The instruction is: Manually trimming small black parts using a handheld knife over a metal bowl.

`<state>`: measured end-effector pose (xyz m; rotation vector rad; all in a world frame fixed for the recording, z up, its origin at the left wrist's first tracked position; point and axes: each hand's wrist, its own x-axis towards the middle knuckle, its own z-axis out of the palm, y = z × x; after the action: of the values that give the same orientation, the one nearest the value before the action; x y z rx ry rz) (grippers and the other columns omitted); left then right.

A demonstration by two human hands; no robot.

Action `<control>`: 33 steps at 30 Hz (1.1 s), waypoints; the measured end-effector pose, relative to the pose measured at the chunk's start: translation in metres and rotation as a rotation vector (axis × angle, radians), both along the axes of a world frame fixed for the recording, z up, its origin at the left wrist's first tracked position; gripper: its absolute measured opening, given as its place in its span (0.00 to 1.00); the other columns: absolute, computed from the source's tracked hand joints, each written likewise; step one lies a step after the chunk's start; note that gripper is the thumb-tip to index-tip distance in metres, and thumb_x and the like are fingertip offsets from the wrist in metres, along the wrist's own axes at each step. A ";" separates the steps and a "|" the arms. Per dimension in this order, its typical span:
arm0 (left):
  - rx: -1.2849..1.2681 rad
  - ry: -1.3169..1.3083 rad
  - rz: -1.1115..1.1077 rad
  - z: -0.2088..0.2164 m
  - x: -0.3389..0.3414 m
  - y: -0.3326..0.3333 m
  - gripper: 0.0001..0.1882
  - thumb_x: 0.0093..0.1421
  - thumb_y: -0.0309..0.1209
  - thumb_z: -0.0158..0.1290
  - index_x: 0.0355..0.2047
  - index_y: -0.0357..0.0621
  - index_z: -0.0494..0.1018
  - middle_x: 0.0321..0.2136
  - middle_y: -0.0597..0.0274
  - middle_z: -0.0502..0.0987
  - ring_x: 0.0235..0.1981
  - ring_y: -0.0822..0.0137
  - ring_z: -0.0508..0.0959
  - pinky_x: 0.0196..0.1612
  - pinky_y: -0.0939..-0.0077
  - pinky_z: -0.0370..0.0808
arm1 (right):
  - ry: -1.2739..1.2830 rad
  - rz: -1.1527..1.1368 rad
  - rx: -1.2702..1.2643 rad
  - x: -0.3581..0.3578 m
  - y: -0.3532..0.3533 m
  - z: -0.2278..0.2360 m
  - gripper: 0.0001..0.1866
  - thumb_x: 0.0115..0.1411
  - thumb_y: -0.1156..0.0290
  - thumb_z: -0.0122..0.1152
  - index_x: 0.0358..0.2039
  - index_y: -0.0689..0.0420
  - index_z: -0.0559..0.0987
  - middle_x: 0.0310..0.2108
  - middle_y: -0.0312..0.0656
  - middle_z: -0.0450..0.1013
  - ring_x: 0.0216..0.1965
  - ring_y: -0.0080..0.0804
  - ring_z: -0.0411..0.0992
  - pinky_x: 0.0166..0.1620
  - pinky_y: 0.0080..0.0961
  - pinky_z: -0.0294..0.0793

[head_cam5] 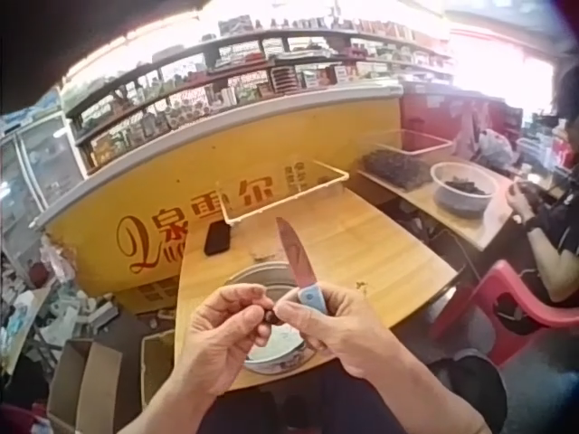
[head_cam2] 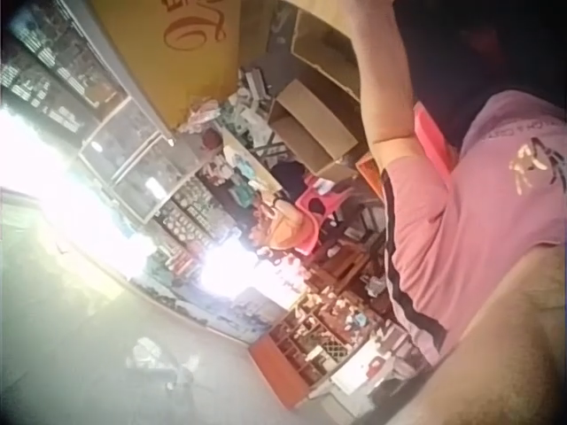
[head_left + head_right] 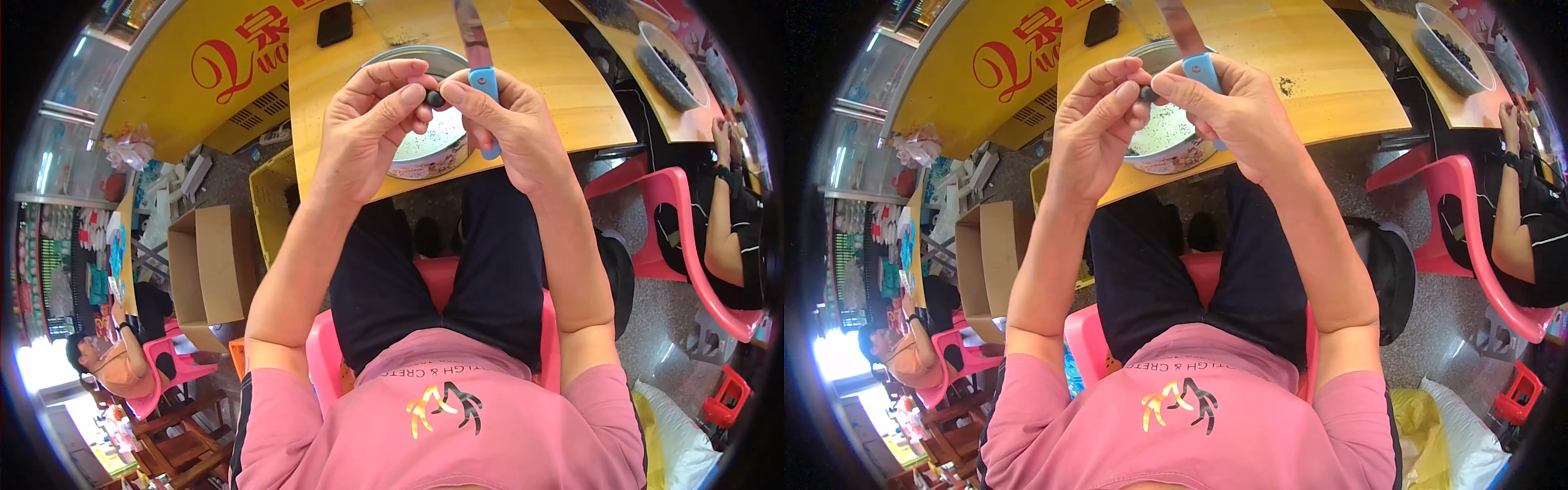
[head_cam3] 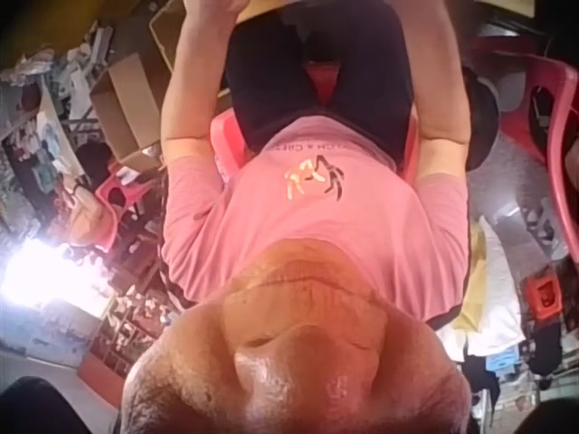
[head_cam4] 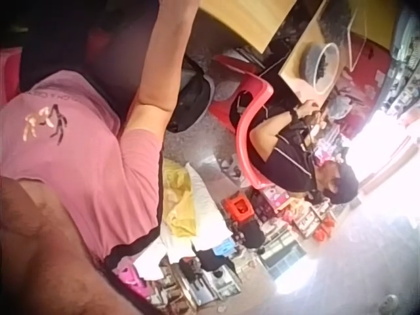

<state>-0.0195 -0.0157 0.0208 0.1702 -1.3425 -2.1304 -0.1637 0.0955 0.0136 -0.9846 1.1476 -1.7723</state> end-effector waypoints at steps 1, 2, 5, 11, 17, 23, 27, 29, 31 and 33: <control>-0.004 0.031 0.042 -0.001 0.000 0.004 0.12 0.61 0.22 0.54 0.46 0.35 0.73 0.37 0.56 0.78 0.31 0.73 0.77 0.36 0.81 0.75 | 0.005 0.006 0.000 0.001 0.001 0.001 0.12 0.59 0.63 0.65 0.36 0.59 0.80 0.21 0.28 0.69 0.18 0.11 0.60 0.22 0.12 0.57; -0.008 0.062 0.084 -0.002 -0.001 0.007 0.12 0.62 0.22 0.54 0.46 0.35 0.73 0.37 0.57 0.78 0.31 0.72 0.77 0.36 0.81 0.76 | -0.005 0.006 0.008 0.001 0.002 0.002 0.12 0.59 0.64 0.65 0.36 0.59 0.80 0.20 0.27 0.68 0.17 0.11 0.59 0.22 0.12 0.57; -0.040 0.078 0.172 -0.003 -0.002 0.016 0.11 0.62 0.23 0.54 0.45 0.35 0.73 0.37 0.57 0.78 0.31 0.72 0.77 0.36 0.80 0.76 | 0.004 -0.019 0.016 0.007 0.002 0.005 0.11 0.59 0.65 0.65 0.36 0.59 0.80 0.18 0.26 0.66 0.17 0.11 0.59 0.22 0.12 0.56; -0.170 0.025 0.301 -0.017 -0.003 0.030 0.12 0.63 0.26 0.54 0.46 0.34 0.73 0.36 0.60 0.78 0.34 0.74 0.77 0.39 0.81 0.75 | -0.029 -0.029 0.007 0.010 0.001 0.003 0.09 0.59 0.67 0.66 0.35 0.58 0.79 0.18 0.26 0.66 0.17 0.11 0.59 0.22 0.12 0.56; -0.224 0.004 0.347 -0.020 -0.002 0.041 0.13 0.61 0.25 0.56 0.46 0.34 0.74 0.36 0.61 0.79 0.33 0.77 0.77 0.40 0.83 0.74 | -0.118 -0.043 -0.007 0.013 0.000 0.002 0.11 0.57 0.64 0.68 0.33 0.59 0.80 0.19 0.26 0.67 0.17 0.10 0.57 0.19 0.12 0.51; -0.223 -0.073 0.350 -0.015 0.004 0.037 0.13 0.60 0.23 0.58 0.44 0.33 0.74 0.35 0.60 0.80 0.32 0.77 0.76 0.38 0.84 0.74 | 0.009 -0.055 0.006 0.012 0.001 0.001 0.10 0.59 0.66 0.65 0.34 0.59 0.80 0.21 0.28 0.69 0.17 0.11 0.58 0.21 0.12 0.53; -0.228 -0.173 0.333 -0.012 0.009 0.034 0.12 0.60 0.24 0.58 0.43 0.32 0.75 0.34 0.59 0.81 0.32 0.77 0.76 0.37 0.84 0.74 | 0.098 -0.038 0.048 0.010 0.001 -0.001 0.09 0.61 0.68 0.63 0.35 0.61 0.79 0.23 0.31 0.72 0.18 0.11 0.58 0.22 0.12 0.56; -0.216 -0.180 0.318 -0.013 0.012 0.030 0.12 0.60 0.25 0.58 0.43 0.32 0.75 0.34 0.59 0.81 0.31 0.77 0.76 0.37 0.84 0.74 | 0.109 -0.029 0.043 0.010 0.000 -0.004 0.10 0.61 0.67 0.63 0.36 0.61 0.79 0.24 0.31 0.73 0.19 0.11 0.58 0.22 0.11 0.55; -0.205 -0.185 0.303 -0.015 0.014 0.026 0.12 0.60 0.26 0.58 0.42 0.33 0.75 0.33 0.60 0.81 0.30 0.77 0.76 0.36 0.83 0.73 | 0.121 -0.020 0.037 0.011 -0.001 -0.003 0.10 0.61 0.67 0.63 0.36 0.61 0.79 0.25 0.31 0.73 0.19 0.10 0.58 0.22 0.11 0.55; -0.066 -0.108 0.255 -0.019 0.018 0.021 0.12 0.60 0.28 0.59 0.41 0.34 0.75 0.31 0.63 0.79 0.29 0.76 0.75 0.35 0.82 0.72 | 0.275 -0.048 0.018 0.014 0.000 0.000 0.12 0.62 0.65 0.62 0.37 0.62 0.78 0.28 0.32 0.74 0.21 0.13 0.63 0.25 0.12 0.61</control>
<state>-0.0014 0.0053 0.0014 0.4125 -1.3707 -1.8841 -0.1496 0.0954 0.0138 -1.2269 1.3638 -1.6965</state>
